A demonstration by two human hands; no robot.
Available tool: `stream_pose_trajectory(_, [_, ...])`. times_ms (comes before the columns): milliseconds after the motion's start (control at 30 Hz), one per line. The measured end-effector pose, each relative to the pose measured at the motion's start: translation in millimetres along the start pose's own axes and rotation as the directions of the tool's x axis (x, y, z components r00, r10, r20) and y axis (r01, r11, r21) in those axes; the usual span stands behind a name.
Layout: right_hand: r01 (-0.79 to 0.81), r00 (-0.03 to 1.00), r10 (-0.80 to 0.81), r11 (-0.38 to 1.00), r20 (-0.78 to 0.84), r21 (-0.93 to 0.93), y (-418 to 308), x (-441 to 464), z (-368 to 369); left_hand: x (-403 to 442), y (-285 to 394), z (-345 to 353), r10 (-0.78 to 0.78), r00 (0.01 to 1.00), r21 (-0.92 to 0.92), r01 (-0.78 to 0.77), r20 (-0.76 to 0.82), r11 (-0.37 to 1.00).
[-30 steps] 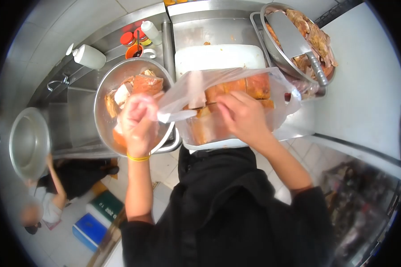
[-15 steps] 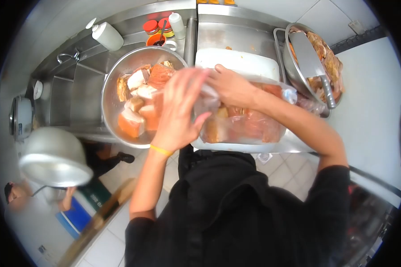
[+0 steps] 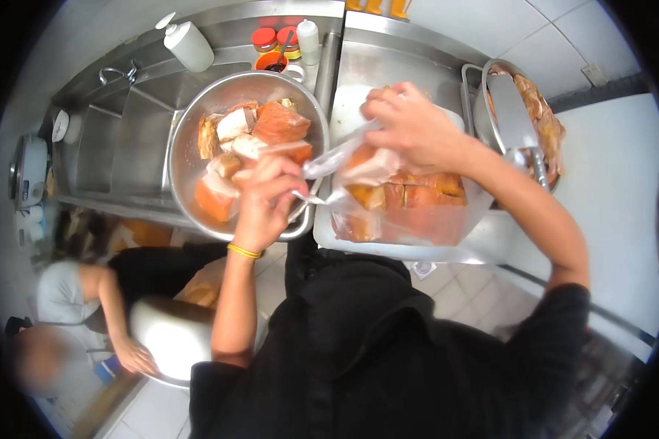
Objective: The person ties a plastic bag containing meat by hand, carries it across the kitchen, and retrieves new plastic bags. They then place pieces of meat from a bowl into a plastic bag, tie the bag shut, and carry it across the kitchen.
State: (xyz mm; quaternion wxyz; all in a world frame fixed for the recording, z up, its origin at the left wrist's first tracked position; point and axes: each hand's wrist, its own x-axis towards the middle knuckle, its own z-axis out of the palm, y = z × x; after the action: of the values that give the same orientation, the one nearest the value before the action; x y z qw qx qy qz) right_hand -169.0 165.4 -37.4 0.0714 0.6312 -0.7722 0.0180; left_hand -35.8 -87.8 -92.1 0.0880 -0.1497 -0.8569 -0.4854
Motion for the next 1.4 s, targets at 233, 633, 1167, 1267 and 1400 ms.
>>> stream_pose_trajectory(233, [-0.254, 0.965, 0.254, 0.823, 0.071, 0.508, 1, 8, -82, -5, -19, 30, -0.063, 0.997, -0.169, 0.053, -0.052, 0.984])
stream_pose_trajectory(633, [0.098, 0.921, 0.026, 0.949, -0.388, 0.298, -27, 154, 67, -8, 1, 18, -0.041, 0.977, 0.057, 0.03, 0.209, 0.998])
stream_pose_trajectory(1167, [-0.512, 0.844, 0.531, 0.758, 0.074, 0.404, -133, -25, 42, 24, 42, -11, 0.3, 0.95, 0.07, -0.306, 0.091, 0.949])
stream_pose_trajectory(1267, [-0.501, 0.845, 0.535, 0.777, 0.02, 0.382, -132, -24, 73, 10, 27, -6, 0.221, 0.967, 0.05, -0.229, 0.123, 0.972])
stream_pose_trajectory(1400, [-0.554, 0.739, 0.669, 0.538, 0.077, 0.636, -122, -29, 58, -11, -1, -8, 0.096, 0.995, 0.053, -0.096, -0.003, 0.994])
